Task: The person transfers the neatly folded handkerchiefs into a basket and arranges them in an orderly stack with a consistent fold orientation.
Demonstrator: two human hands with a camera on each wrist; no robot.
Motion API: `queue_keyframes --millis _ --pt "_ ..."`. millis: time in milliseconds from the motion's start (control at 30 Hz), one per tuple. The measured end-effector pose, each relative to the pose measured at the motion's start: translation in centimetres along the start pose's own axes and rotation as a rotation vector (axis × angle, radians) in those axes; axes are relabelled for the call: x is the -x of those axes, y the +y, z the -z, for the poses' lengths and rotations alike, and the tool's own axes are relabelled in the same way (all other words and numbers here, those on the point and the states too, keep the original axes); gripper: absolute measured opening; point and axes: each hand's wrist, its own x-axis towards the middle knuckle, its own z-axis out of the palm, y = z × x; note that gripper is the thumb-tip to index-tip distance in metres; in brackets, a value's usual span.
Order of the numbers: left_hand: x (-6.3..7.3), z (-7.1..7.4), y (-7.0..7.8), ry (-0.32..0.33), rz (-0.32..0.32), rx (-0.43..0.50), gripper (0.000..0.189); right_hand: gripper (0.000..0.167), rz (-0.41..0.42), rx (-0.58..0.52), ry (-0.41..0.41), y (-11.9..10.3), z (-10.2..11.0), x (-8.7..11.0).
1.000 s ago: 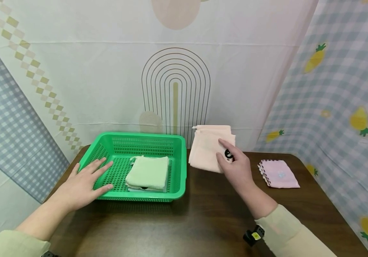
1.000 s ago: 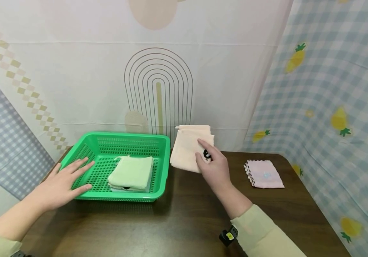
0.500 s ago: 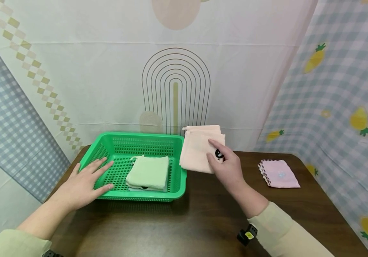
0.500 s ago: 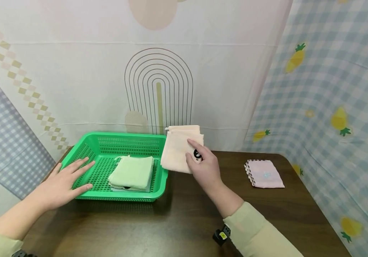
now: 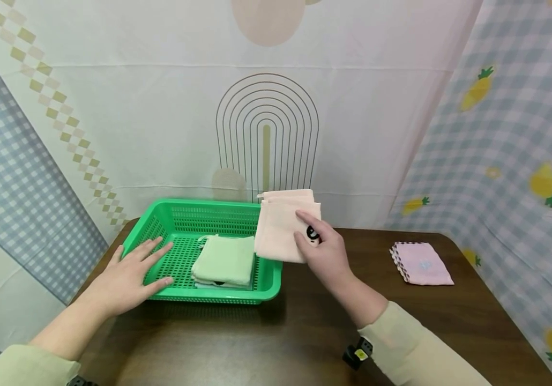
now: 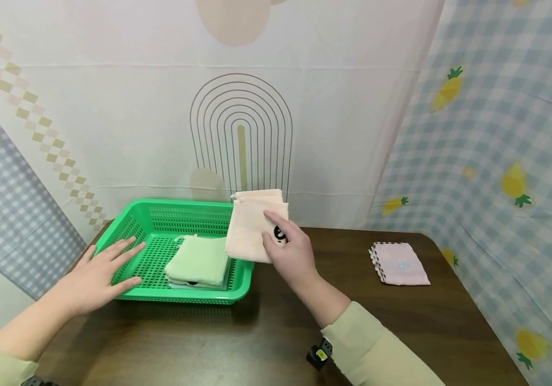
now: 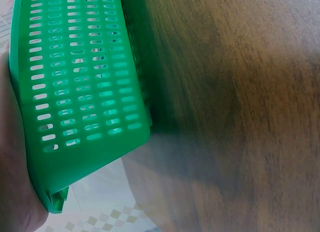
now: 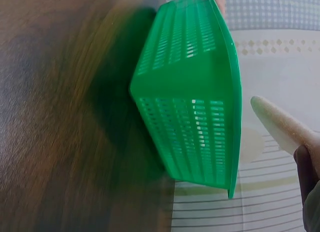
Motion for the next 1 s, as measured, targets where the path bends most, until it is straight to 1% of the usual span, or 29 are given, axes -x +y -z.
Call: queue_keyframes --millis 133,400,633,1000 --pt "0.1 0.0 0.1 0.001 0.001 0.001 0.079 0.039 -0.004 -0.022 -0.011 0.1 -0.8 -0.1" --pt "0.1 0.0 0.2 0.008 -0.002 -0.005 0.079 0.042 -0.024 -0.074 -0.031 3.1 -3.2 -0.7" --pt "0.1 0.2 0.3 0.008 -0.002 0.002 0.08 0.041 0.006 -0.108 -0.054 3.3 -4.5 -0.4" --pt "0.1 0.0 0.1 0.012 -0.002 -0.004 0.079 0.042 -0.071 -0.14 -0.096 2.9 -6.5 -0.1"
